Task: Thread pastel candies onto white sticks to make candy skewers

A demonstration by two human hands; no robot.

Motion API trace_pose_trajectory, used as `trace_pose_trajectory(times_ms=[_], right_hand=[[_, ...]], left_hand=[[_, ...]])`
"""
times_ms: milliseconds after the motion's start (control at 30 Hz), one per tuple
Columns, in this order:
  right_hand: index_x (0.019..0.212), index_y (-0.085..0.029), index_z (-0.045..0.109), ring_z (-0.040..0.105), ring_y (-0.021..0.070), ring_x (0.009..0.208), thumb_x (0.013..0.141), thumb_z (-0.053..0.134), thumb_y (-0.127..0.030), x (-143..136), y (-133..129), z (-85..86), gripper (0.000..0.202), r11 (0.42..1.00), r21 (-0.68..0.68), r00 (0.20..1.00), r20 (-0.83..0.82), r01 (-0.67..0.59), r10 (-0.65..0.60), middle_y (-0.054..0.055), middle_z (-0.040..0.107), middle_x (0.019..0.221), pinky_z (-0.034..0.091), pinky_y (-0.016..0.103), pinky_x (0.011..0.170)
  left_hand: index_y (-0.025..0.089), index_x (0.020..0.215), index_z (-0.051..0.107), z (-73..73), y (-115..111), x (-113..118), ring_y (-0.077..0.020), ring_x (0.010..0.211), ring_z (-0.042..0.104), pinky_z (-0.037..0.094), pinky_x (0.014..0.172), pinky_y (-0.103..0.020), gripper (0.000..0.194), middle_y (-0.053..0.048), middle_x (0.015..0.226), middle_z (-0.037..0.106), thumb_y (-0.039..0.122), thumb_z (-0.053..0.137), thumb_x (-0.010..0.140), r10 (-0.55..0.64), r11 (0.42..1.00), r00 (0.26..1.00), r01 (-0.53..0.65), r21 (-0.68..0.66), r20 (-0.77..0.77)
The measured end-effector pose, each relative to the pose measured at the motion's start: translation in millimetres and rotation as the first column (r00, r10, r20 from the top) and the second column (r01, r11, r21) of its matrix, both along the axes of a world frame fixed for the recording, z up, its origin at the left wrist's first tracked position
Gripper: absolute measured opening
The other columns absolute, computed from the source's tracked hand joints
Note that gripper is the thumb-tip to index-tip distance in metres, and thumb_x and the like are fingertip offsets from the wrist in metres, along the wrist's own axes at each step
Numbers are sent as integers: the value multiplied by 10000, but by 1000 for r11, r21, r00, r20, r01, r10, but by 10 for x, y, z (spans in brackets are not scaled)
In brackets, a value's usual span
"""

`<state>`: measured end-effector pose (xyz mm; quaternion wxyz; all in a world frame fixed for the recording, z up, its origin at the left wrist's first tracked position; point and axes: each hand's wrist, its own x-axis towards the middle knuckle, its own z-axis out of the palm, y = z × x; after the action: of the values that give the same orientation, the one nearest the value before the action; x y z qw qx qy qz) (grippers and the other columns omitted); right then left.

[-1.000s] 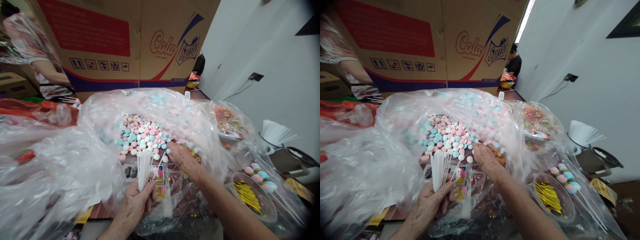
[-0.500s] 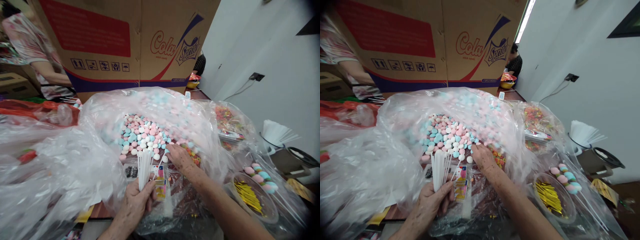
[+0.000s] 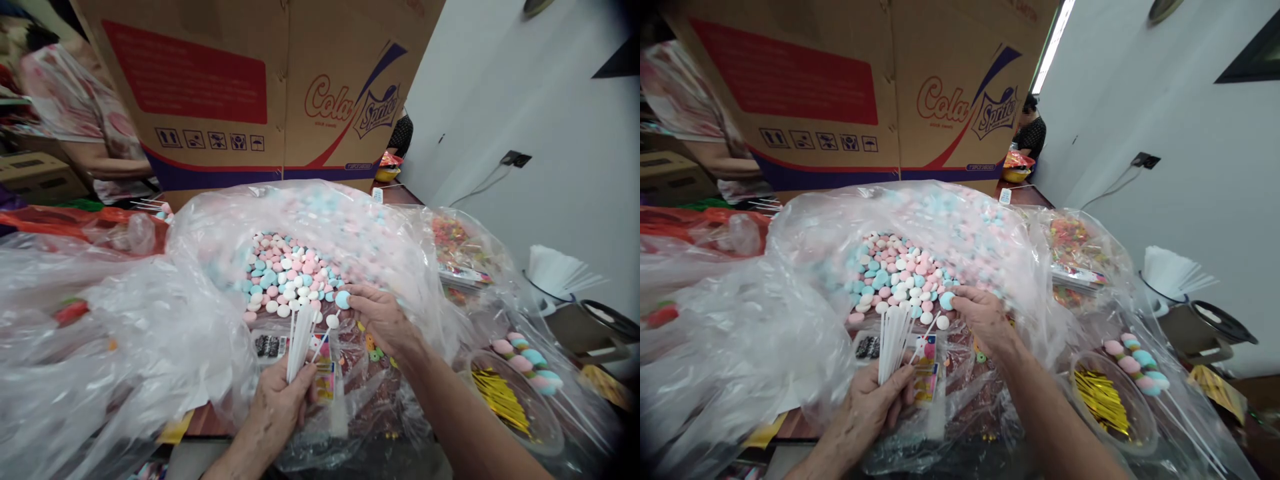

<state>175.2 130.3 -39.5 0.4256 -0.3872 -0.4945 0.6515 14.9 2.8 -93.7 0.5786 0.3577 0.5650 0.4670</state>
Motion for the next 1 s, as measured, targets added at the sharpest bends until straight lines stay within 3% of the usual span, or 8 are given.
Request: trace_pose_trajectory(times_ms=[200,600,767,867,1000], right_hand=[[786,-157,780,625,159,635,594,867,-353,-25,-51,87,287,999,-47,997,-72,8,-12,47,711,723,527,273,583],[901,-205,816,622,134,644,639,860,-367,10,-86,-34,311,999,-3,999,-5,49,-49,30,748,807,519,250,633],[1029,-261,799,686,195,793,745,769,-384,60,-117,-122,311,979,203,974,213,31,-75,17,771,926,547,329,762],[1081,-286,783,698,213,905,818,686,-355,70,-156,-159,289,921,388,923,364,-26,-127,1,767,1013,537,362,873],[1109,-296,771,710,215,951,865,618,-308,34,-220,-160,288,840,538,894,408,-73,-184,-5,760,1059,562,351,879]], left_hand=[[149,905,659,-90,16,38,-74,295,349,176,320,-199,412,41,472,550,528,602,752,47,999,999,-47,-3,-16],[142,930,698,-220,25,44,-68,266,323,131,292,-205,486,44,461,555,586,628,743,88,996,995,-87,26,-53],[138,946,688,-300,20,64,-71,259,312,132,288,-207,490,55,443,536,579,639,738,149,988,988,-148,37,-44],[138,946,690,-316,19,75,-71,268,288,150,298,-209,500,66,424,512,587,648,729,183,983,983,-183,33,-17],[136,941,715,-279,16,55,-102,341,369,279,353,-214,477,58,419,504,567,687,737,170,983,985,-170,72,-6]])
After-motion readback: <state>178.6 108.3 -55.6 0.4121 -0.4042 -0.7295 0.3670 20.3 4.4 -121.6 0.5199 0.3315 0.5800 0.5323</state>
